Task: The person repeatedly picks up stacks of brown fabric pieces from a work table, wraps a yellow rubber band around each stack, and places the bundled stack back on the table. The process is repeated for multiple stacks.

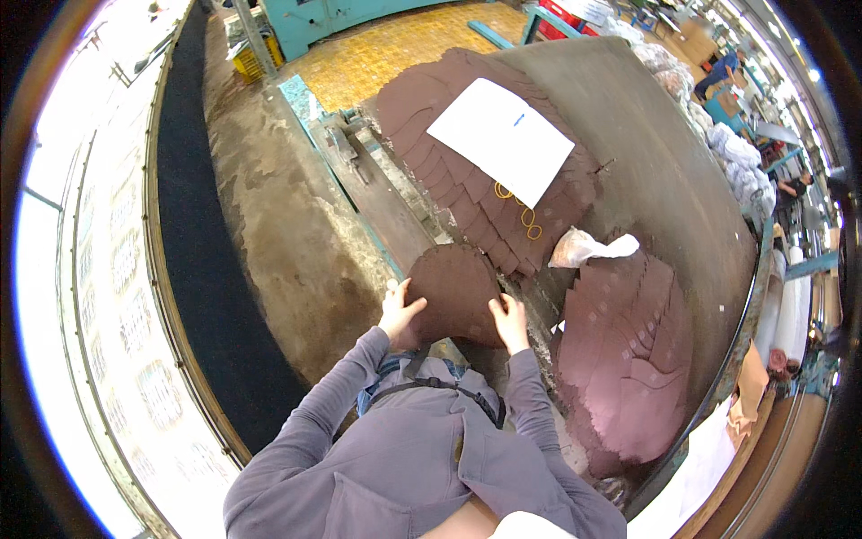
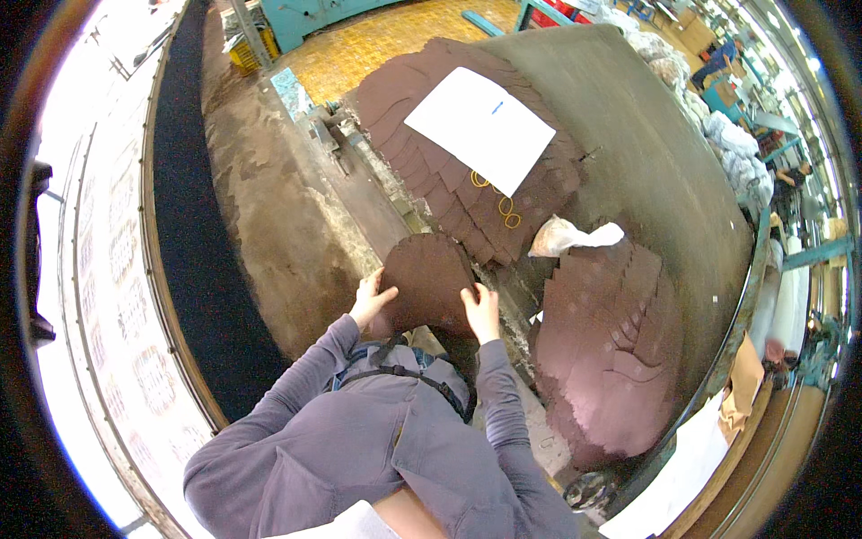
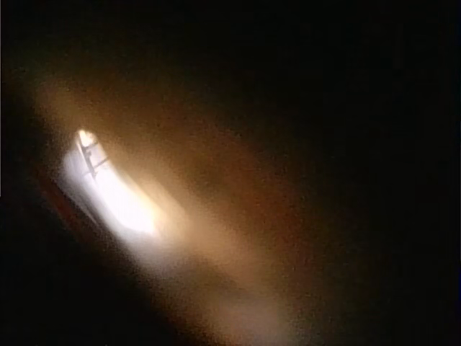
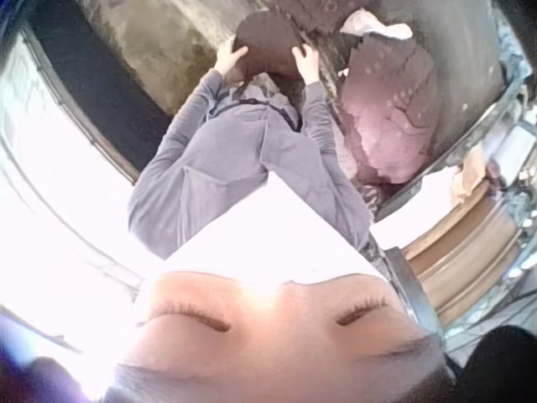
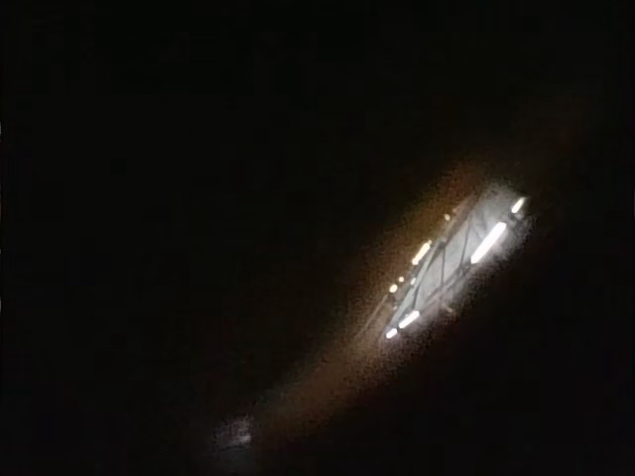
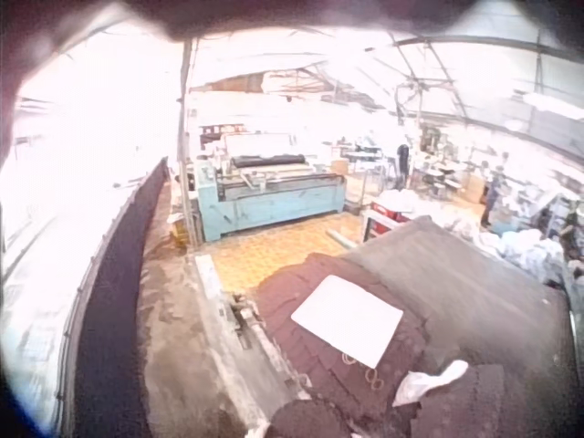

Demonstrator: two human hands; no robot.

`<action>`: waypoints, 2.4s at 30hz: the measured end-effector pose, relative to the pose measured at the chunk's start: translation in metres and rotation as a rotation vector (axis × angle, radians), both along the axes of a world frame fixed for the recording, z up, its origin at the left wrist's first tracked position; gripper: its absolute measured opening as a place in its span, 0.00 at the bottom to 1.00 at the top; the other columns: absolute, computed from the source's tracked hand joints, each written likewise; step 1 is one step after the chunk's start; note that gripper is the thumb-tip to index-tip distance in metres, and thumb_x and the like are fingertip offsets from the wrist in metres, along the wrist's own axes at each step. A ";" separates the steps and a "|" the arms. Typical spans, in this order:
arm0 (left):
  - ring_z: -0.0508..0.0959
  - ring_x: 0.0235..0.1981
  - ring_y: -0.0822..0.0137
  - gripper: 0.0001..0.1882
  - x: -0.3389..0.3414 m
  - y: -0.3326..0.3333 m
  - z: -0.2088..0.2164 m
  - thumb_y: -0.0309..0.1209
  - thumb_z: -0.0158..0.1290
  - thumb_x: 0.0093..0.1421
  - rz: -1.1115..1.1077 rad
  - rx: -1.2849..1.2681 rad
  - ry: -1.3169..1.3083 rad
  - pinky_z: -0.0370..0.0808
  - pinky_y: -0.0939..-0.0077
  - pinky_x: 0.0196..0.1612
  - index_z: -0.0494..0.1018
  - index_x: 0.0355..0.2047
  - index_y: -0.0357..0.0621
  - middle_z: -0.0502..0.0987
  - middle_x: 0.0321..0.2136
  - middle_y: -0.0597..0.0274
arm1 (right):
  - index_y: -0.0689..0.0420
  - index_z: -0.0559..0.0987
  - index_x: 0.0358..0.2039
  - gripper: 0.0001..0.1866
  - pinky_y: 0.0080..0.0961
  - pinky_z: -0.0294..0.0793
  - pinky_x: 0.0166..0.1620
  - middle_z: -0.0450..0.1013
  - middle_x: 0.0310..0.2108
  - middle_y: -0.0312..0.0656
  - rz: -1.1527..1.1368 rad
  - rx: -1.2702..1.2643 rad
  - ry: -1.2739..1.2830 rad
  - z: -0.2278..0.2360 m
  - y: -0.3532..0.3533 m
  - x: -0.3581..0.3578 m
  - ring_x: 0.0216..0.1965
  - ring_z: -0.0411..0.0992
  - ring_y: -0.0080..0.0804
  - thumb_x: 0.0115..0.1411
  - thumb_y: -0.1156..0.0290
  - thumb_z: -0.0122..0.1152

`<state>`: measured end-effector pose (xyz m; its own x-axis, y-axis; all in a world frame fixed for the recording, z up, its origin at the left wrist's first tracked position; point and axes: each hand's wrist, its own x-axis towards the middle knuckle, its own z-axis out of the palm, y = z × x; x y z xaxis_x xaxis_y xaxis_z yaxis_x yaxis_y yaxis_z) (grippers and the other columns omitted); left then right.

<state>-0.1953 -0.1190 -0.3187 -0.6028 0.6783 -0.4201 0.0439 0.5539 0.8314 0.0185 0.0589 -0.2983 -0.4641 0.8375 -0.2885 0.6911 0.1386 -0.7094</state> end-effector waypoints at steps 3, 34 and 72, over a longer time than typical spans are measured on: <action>0.64 0.58 0.55 0.36 -0.021 -0.005 -0.029 0.47 0.53 0.59 0.465 0.283 -0.493 0.60 0.62 0.60 0.58 0.61 0.38 0.63 0.57 0.46 | 0.64 0.72 0.51 0.38 0.35 0.64 0.54 0.67 0.53 0.59 0.059 -0.448 -0.235 0.012 0.033 -0.008 0.55 0.65 0.48 0.57 0.40 0.53; 0.50 0.66 0.49 0.29 0.006 0.067 0.042 0.42 0.51 0.59 -0.545 0.170 0.859 0.41 0.37 0.63 0.61 0.61 0.58 0.54 0.65 0.60 | 0.57 0.80 0.31 0.22 0.40 0.72 0.41 0.78 0.34 0.49 -0.753 -0.002 -0.021 -0.024 0.169 -0.098 0.39 0.76 0.46 0.48 0.50 0.65; 0.71 0.11 0.75 0.23 0.043 0.099 0.086 0.43 0.58 0.57 -0.002 0.385 -0.099 0.69 0.80 0.16 0.77 0.20 0.30 0.73 0.10 0.62 | 0.61 0.72 0.32 0.08 0.15 0.61 0.38 0.68 0.31 0.32 -0.100 -0.398 1.016 0.132 -0.119 0.041 0.32 0.61 0.16 0.62 0.72 0.44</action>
